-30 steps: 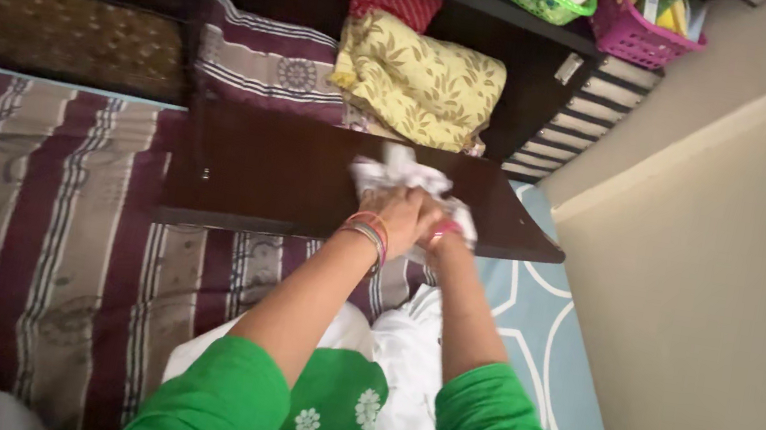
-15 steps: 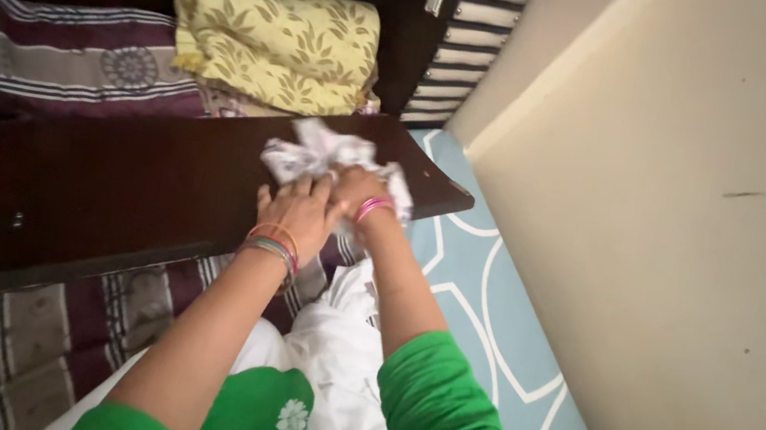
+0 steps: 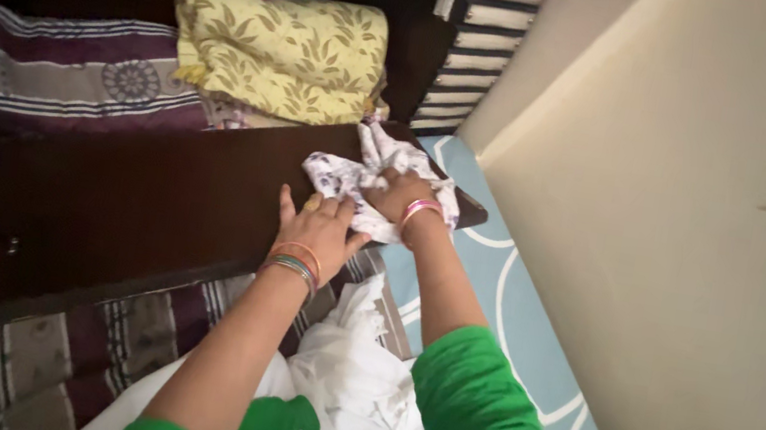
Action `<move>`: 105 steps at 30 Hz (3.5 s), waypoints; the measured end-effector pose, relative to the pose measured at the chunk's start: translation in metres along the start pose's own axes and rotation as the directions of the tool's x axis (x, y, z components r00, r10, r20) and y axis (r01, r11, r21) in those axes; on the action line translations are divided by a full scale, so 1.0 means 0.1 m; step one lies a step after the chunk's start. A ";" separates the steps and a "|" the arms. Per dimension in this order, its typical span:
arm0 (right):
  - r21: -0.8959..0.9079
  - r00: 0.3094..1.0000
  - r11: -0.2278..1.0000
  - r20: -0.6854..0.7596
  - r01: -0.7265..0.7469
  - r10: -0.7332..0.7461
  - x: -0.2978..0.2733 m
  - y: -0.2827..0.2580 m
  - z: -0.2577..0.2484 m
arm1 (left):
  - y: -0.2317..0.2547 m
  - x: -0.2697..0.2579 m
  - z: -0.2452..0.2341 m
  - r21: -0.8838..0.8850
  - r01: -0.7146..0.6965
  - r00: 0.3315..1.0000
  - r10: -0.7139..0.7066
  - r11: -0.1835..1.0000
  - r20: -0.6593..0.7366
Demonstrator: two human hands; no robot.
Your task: The person wipes a dark wooden cabinet with a patterned cloth, removes folded fabrics from a drawer, places them on the bed, and continues wiping the cabinet surfaces.
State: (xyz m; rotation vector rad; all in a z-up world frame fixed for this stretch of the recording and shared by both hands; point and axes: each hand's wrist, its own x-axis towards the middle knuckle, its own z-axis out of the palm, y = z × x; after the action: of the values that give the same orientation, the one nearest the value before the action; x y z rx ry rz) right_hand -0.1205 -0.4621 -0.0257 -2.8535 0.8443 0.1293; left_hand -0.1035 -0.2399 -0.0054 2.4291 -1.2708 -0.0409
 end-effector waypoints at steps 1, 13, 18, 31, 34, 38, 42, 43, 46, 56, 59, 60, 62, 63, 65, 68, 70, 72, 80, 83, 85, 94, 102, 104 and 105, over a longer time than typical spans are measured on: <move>0.009 1.000 1.000 0.008 0.024 -0.024 -0.01 -0.01 0.02 | -0.03 -0.01 0.01 -0.010 0.009 1.000 -0.009 1.000 0.022; -0.114 0.980 0.992 0.185 -0.054 0.075 0.39 0.18 -0.03 | -0.02 0.09 -0.09 -0.044 0.075 0.974 -0.064 0.996 0.217; 0.077 0.911 0.912 0.056 0.404 -0.408 0.38 0.65 0.18 | -0.02 0.20 -0.18 0.000 0.028 0.984 -0.027 1.000 0.175; -0.075 0.994 0.997 0.113 0.020 -0.011 0.51 0.78 -0.02 | 0.12 0.25 -0.18 0.083 0.031 0.986 -0.044 0.996 0.162; -0.154 0.988 0.986 0.148 0.068 -0.045 0.60 0.60 0.07 | 0.14 0.30 -0.15 0.078 0.015 0.990 -0.025 0.997 0.136; -0.099 0.970 0.983 0.205 0.155 -0.132 0.73 0.63 0.09 | 0.12 0.34 -0.14 0.090 -0.012 0.998 0.005 0.996 0.069; -0.104 0.994 0.995 0.106 -0.002 0.014 1.04 0.50 0.38 | 0.17 0.30 -0.19 0.097 0.011 0.985 -0.028 0.995 0.171; -0.094 0.988 0.987 0.092 0.129 -0.121 1.13 0.39 0.48 | 0.17 0.32 -0.20 0.104 0.005 0.987 -0.021 0.995 0.159; -0.058 0.929 0.930 0.092 0.363 -0.357 1.25 0.26 0.69 | 0.15 0.32 -0.14 0.109 -0.007 0.994 -0.006 0.994 0.113; -0.204 0.952 0.930 0.071 0.306 -0.297 1.66 0.26 0.74 | 0.14 0.33 -0.13 0.068 0.006 0.993 -0.014 0.998 0.120; -0.109 0.978 0.981 0.148 0.161 -0.144 1.54 0.34 0.46 | 0.15 0.33 -0.13 0.063 0.012 0.994 -0.019 0.998 0.105; -0.075 0.991 0.997 0.133 0.021 -0.011 1.44 0.37 0.38 | 0.15 0.33 -0.13 0.063 0.007 0.995 -0.013 0.998 0.094; -0.011 0.959 0.965 0.112 -0.261 0.260 1.26 0.46 0.19 | 0.14 0.33 -0.16 0.071 0.013 0.990 -0.023 0.997 0.136; -0.010 0.957 0.963 0.115 -0.268 0.268 1.19 0.49 0.15 | 0.14 0.34 -0.18 0.071 0.014 0.987 -0.025 0.997 0.156; -0.024 0.953 0.961 0.123 -0.275 0.276 1.12 0.61 0.15 | 0.16 0.33 -0.20 0.081 0.004 0.978 -0.021 0.997 0.208; -0.068 0.957 0.971 0.168 -0.227 0.236 1.10 0.89 0.16 | 0.15 0.32 -0.22 0.087 0.012 0.975 -0.031 0.996 0.220; 0.191 0.985 0.967 -0.082 0.166 -0.153 0.99 1.02 0.17 | 0.14 0.30 -0.21 0.087 0.016 0.976 -0.034 0.996 0.213; 0.330 0.895 0.843 -0.295 0.425 -0.336 0.77 0.97 0.21 | 0.13 0.28 -0.20 0.086 0.009 0.977 -0.027 0.996 0.209; -0.112 0.875 0.869 -0.125 -0.481 0.468 -0.08 0.28 -0.12 | 0.09 0.29 -0.07 0.072 0.012 0.995 -0.019 0.997 0.101; -0.103 0.872 0.890 -0.277 -0.445 0.404 -0.17 0.07 -0.05 | 0.07 0.22 0.01 0.000 0.051 0.998 -0.051 0.999 0.039; -0.075 0.875 0.904 -0.299 -0.420 0.382 -0.22 -0.02 -0.04 | 0.03 0.17 -0.02 -0.039 0.071 0.997 -0.071 0.997 0.012; -0.042 0.989 0.991 -0.081 -0.124 0.120 -0.31 -1.39 0.45 | -0.84 -0.36 -0.70 -0.140 0.348 0.924 -0.365 0.927 -0.118; 0.371 0.952 0.890 0.046 0.266 -0.303 0.02 -2.53 1.37 | -1.44 -0.88 -1.00 -0.092 0.494 0.867 -0.498 0.864 -0.017; 0.865 0.932 0.489 0.077 0.115 -0.355 0.13 -2.87 1.62 | -1.59 -0.98 -1.02 -0.125 0.531 0.831 -0.544 0.838 -0.115; 0.703 0.890 0.642 0.030 0.305 -0.456 0.16 -2.94 1.66 | -1.67 -1.03 -1.04 -0.143 0.548 0.809 -0.565 0.824 -0.162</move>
State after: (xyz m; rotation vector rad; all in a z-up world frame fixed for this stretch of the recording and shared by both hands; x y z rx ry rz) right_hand 0.0474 -0.1971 -0.1521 -2.1772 0.1481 0.0402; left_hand -0.0118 -0.0388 0.0150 2.5640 -0.4231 -0.0171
